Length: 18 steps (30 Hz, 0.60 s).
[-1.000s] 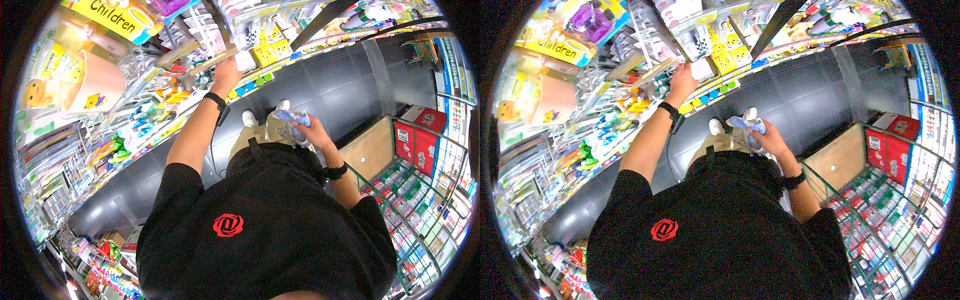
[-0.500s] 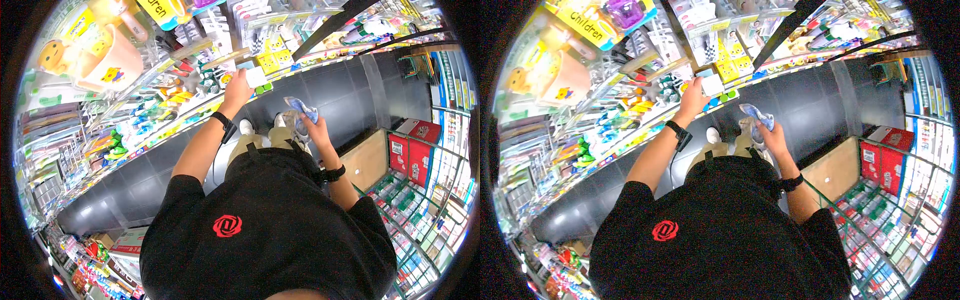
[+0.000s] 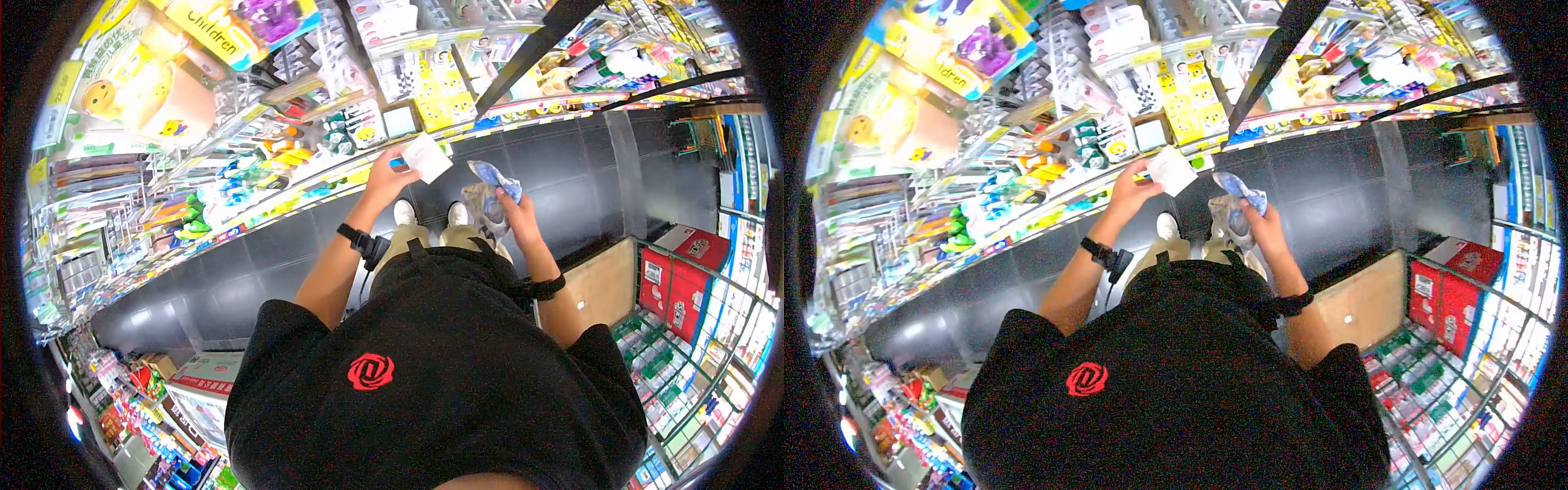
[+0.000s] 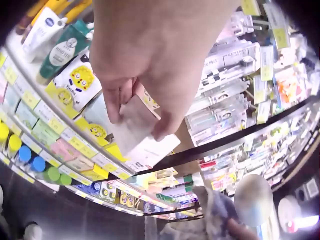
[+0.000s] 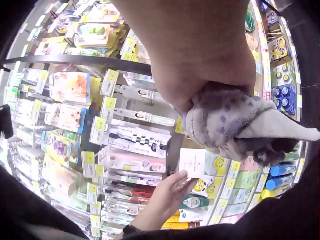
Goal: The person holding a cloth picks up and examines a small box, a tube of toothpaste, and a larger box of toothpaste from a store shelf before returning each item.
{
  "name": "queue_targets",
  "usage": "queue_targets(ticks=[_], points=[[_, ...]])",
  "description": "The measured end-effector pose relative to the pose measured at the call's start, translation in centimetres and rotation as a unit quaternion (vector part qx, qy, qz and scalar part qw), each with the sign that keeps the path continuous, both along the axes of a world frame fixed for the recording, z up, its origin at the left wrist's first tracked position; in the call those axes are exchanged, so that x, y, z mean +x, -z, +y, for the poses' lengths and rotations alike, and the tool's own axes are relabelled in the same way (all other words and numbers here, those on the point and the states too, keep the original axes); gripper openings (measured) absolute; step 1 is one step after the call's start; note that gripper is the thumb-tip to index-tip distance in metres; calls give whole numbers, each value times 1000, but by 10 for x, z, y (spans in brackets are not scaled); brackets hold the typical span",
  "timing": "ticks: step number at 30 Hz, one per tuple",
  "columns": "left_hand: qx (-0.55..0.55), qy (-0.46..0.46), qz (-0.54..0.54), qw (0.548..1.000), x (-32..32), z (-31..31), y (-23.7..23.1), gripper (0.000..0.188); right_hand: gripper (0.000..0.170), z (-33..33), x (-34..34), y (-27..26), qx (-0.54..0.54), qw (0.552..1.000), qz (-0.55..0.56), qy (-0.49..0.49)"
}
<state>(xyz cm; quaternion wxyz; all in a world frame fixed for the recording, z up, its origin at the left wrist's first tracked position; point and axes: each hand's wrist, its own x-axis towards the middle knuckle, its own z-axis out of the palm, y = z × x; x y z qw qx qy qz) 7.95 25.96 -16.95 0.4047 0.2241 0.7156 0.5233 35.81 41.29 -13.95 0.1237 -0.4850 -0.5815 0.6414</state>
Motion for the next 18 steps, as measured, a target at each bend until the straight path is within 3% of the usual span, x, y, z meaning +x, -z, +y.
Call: queue_targets(ticks=[1, 3, 7, 14, 18], points=[[-4, -1, 1, 1000, 10, -2, -6, 62, 29, 6, 3, 5, -17, 1000, 12, 18], [65, -6, -119, 991, 28, -2, -12, 62, 30, 18, 8, 8, -37, 998, 24, 34], [82, -47, -145, 985, 68, 3, -27, 63, 33, 37, 12, 5, -58, 996, 64, 36], [68, -78, -89, 991, 110, 15, -77, 61, 34, 64, 29, -6, -83, 994, 67, -18], [71, -124, -73, 987, 125, 1, -77, 63, 34, 75, 37, 7, -93, 991, 90, -34]])
